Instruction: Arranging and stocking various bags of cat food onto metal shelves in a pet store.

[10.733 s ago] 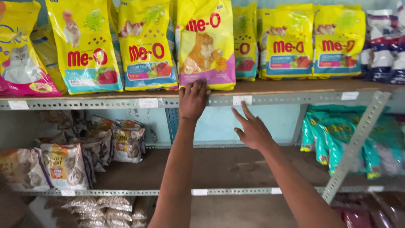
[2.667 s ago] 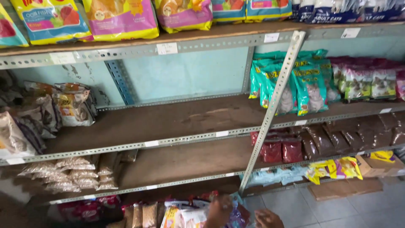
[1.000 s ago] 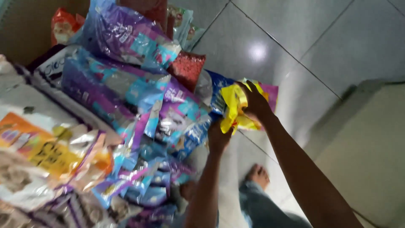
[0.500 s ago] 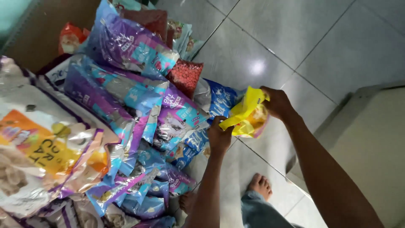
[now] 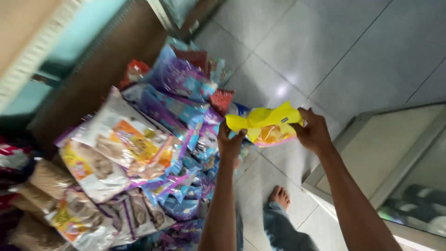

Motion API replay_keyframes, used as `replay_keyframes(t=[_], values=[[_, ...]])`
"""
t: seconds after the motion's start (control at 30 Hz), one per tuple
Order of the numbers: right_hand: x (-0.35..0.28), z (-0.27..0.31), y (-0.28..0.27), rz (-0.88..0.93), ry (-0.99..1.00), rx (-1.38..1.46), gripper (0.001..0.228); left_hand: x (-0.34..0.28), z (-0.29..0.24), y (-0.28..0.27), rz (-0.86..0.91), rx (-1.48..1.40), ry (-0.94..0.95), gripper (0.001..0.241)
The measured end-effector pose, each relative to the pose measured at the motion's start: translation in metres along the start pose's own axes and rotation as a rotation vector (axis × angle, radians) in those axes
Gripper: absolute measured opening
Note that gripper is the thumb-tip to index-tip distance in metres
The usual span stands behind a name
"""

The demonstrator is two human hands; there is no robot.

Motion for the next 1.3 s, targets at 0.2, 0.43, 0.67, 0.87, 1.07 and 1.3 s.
replay_keyframes(t=[0.2,0.43,0.67,0.87,1.07,1.3], values=[[0.017,0.193,-0.076,-0.024,-0.067,0.124,0.010,-0.048,-0.149,0.001,0.321,-0.168,-0.008,0.097],[0.032,0.415,-0.159,-0.068,-0.137,0.388,0.002,-0.077,-0.315,-0.036,0.448,-0.345,0.228,0.113],[0.044,0.609,-0.217,-0.116,-0.325,0.525,0.007,-0.147,-0.430,-0.091,0.387,-0.459,0.231,0.114],[0.051,0.719,-0.243,-0.074,-0.412,0.426,0.011,-0.227,-0.541,-0.134,0.261,-0.643,0.300,0.068],[0.088,0.712,-0.261,0.136,-0.472,0.364,0.071,-0.233,-0.626,-0.164,0.189,-0.797,0.418,0.058],[0.164,0.660,-0.219,0.428,-0.206,0.755,0.084,-0.227,-0.729,-0.174,0.077,-0.650,0.492,0.048]])
Point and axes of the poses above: each hand's wrist, its own x-axis towards the middle knuckle, its own y-axis out of the palm, z = x × y, the point moved 9 cm from there along x, towards the middle knuckle, and after that the axes turned 5 degrees about x, right-handed, at the moved point
